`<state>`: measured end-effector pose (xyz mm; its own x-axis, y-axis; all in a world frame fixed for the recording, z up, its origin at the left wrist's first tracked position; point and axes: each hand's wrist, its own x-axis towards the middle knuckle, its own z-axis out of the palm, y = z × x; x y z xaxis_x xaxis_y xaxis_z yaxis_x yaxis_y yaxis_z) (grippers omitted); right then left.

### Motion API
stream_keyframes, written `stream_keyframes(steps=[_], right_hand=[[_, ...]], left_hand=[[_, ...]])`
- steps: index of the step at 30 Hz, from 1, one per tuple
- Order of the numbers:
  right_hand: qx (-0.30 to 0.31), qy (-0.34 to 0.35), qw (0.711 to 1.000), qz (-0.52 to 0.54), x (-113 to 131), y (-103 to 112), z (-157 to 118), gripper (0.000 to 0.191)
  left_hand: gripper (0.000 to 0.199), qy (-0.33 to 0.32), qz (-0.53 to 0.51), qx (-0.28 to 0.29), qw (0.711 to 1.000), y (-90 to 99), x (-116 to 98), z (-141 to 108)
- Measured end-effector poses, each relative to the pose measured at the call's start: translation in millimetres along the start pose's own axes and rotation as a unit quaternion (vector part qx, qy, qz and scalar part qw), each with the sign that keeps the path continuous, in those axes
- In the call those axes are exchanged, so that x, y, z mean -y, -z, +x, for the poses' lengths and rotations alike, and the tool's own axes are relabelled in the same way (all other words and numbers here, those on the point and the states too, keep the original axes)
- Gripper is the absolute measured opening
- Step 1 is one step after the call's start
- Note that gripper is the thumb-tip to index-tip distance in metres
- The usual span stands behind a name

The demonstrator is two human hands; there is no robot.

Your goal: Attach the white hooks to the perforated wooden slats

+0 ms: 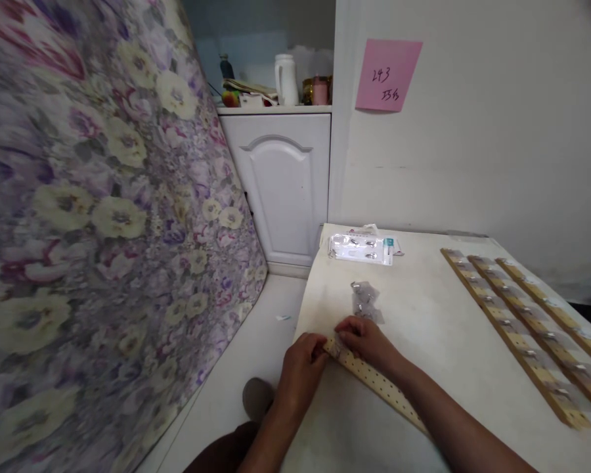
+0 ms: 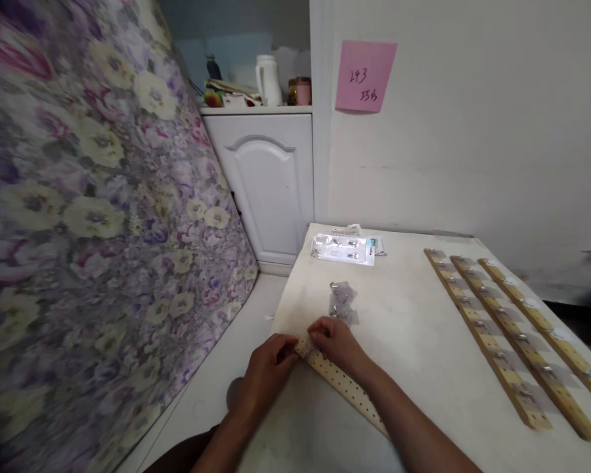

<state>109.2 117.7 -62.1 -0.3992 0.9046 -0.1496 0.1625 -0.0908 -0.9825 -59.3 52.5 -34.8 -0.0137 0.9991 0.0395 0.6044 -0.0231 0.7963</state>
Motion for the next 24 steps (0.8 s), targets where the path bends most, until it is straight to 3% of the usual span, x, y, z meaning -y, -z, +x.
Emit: stream_keyframes(steps=[24], right_hand=[[-0.020,0.017,0.998,-0.055,-1.5,-1.5,1.8,0.009]], left_hand=[[0.018,-0.005,0.013,-0.017,1.000,-2.2,-0.4,-0.2]])
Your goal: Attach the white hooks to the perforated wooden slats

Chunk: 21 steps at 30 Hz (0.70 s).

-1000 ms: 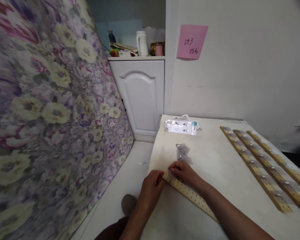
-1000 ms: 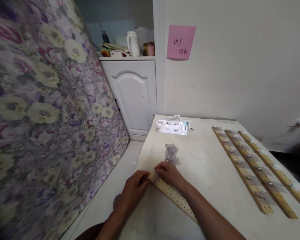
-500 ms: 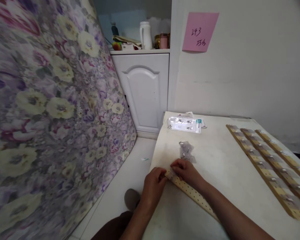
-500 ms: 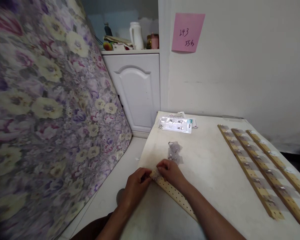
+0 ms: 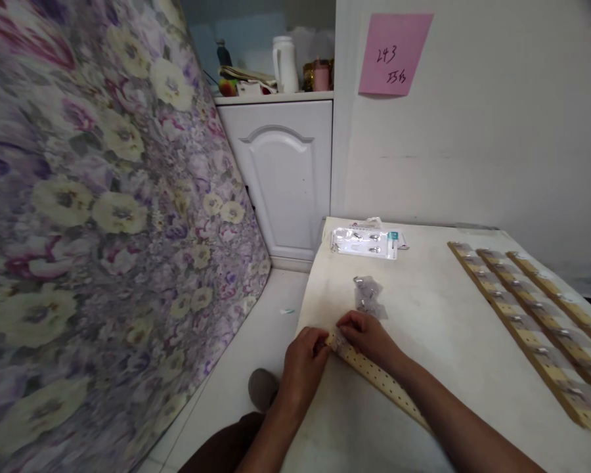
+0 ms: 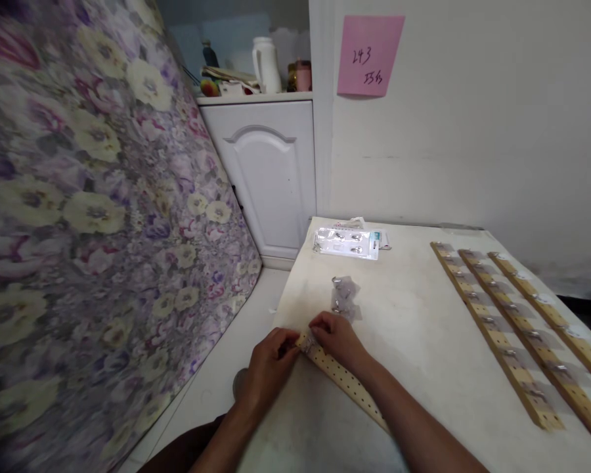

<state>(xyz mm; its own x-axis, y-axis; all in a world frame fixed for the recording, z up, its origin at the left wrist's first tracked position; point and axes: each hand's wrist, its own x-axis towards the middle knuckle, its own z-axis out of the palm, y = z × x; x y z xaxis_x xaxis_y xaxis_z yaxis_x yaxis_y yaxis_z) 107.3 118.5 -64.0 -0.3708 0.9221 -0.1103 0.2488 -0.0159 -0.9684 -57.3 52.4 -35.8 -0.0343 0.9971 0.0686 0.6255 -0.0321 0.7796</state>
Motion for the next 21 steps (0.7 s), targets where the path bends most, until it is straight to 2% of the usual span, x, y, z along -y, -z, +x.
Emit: stream_keyframes(steps=[6,11,16,21], right_hand=[[0.003,0.006,1.000,-0.012,4.4,0.8,-1.9,0.009],[-0.001,0.002,1.000,-0.014,3.4,0.3,-1.2,0.009],[-0.009,0.019,0.999,-0.027,0.5,1.3,0.1,0.009],[-0.014,0.030,0.999,-0.037,0.2,1.6,0.0,0.009]], left_hand=[[0.023,-0.031,-0.007,-0.006,0.999,10.0,-3.9,-7.8],[0.032,-0.089,0.038,0.026,0.995,12.3,-0.2,-17.9],[0.031,-0.100,0.119,0.059,0.986,7.8,3.4,-22.9],[0.028,-0.110,0.167,0.044,0.979,-2.0,8.3,-18.3]])
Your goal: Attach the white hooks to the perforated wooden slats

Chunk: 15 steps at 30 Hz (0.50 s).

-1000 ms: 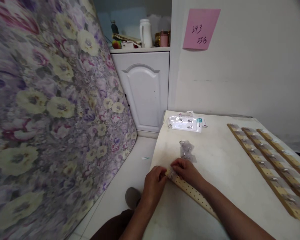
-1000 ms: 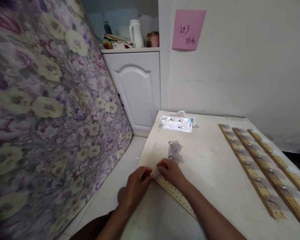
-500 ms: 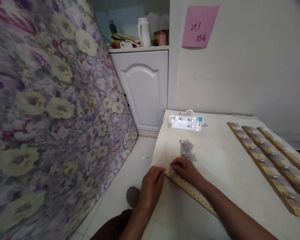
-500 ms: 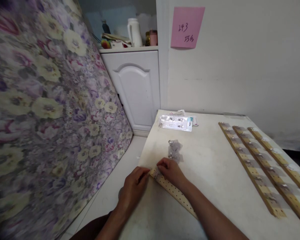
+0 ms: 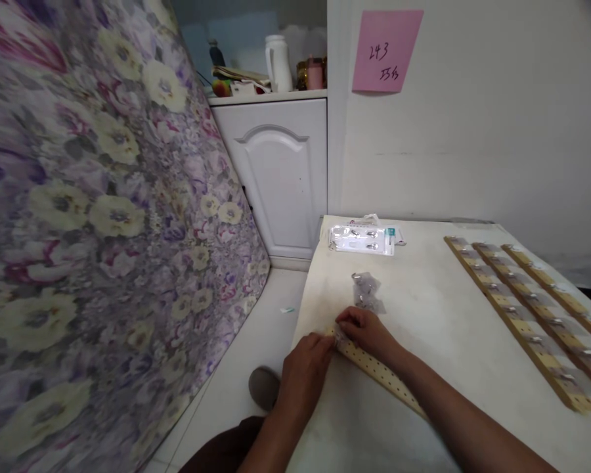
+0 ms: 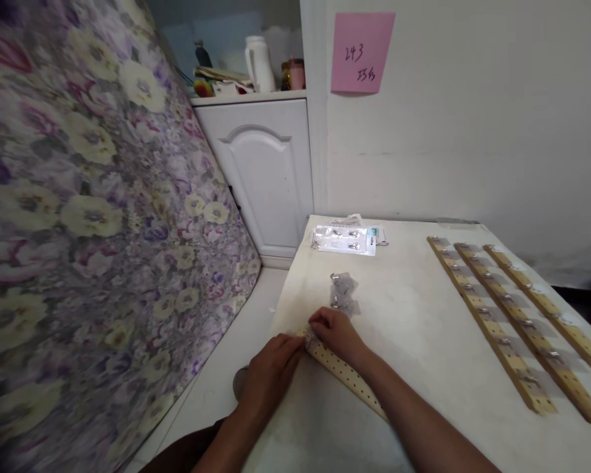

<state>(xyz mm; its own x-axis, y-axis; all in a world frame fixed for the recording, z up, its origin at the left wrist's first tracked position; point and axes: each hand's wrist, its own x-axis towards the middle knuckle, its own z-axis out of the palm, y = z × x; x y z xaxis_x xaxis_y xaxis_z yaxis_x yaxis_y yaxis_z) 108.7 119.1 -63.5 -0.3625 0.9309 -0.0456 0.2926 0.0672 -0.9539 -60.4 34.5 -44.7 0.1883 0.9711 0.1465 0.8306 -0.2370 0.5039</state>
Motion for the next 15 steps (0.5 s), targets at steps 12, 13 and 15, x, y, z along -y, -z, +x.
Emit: stream_keyframes(steps=[12,13,15], right_hand=[[0.009,-0.017,0.999,0.037,-0.9,-0.4,1.1,0.008],[0.011,-0.019,0.999,0.038,-0.6,-0.3,1.1,0.008],[0.009,-0.017,0.999,0.035,-0.1,0.0,1.2,0.008]], left_hand=[[0.024,-0.005,0.024,-0.024,0.999,-3.2,-4.2,7.4],[0.024,-0.005,0.015,-0.027,1.000,-3.1,-5.0,7.3],[0.024,-0.003,-0.010,-0.032,0.999,-2.8,-6.4,7.0]])
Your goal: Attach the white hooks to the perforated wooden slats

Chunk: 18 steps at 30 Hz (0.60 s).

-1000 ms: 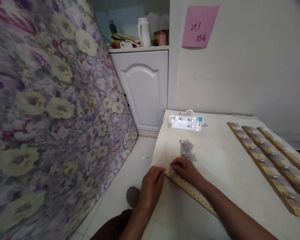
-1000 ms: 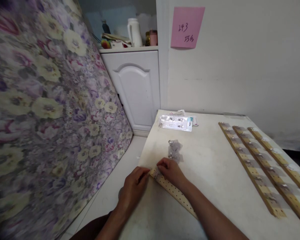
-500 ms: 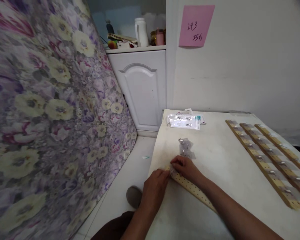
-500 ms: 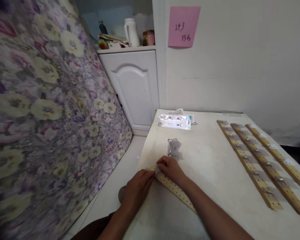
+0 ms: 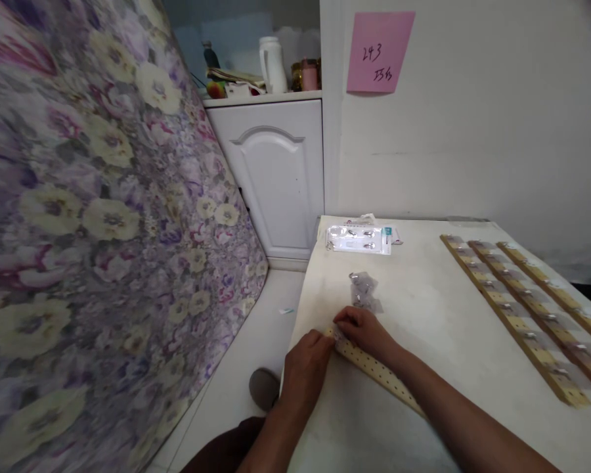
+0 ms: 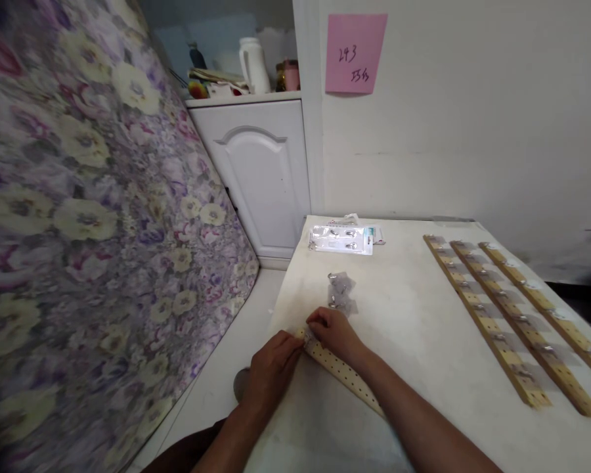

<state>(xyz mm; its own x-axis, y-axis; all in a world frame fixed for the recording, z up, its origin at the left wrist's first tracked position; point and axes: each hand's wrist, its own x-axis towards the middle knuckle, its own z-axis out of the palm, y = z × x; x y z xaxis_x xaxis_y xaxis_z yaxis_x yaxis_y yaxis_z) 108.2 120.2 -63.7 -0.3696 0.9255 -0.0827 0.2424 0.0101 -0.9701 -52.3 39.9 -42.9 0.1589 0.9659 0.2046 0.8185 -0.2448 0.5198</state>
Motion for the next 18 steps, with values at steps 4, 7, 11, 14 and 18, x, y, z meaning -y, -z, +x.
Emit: stream_keyframes(steps=[4,7,11,14,18], right_hand=[[-0.006,0.000,1.000,0.001,-0.2,0.0,-0.2,0.009],[-0.003,-0.005,1.000,0.011,-0.3,-0.2,-0.8,0.008],[0.000,-0.015,1.000,0.023,1.0,-0.3,-1.4,0.008],[-0.003,-0.014,1.000,0.027,2.6,-0.1,-1.6,0.007],[-0.006,-0.014,1.000,0.020,5.4,0.4,-2.5,0.006]], left_hand=[[0.024,0.009,-0.041,-0.010,0.999,0.5,-1.6,0.0],[0.024,0.010,-0.054,-0.016,0.998,0.6,-1.6,0.2],[0.024,0.017,-0.067,-0.015,0.997,0.4,-1.3,0.3],[0.024,0.017,-0.066,-0.016,0.998,0.0,-1.4,0.5],[0.024,0.012,-0.057,-0.027,0.998,-0.4,-1.5,0.4]])
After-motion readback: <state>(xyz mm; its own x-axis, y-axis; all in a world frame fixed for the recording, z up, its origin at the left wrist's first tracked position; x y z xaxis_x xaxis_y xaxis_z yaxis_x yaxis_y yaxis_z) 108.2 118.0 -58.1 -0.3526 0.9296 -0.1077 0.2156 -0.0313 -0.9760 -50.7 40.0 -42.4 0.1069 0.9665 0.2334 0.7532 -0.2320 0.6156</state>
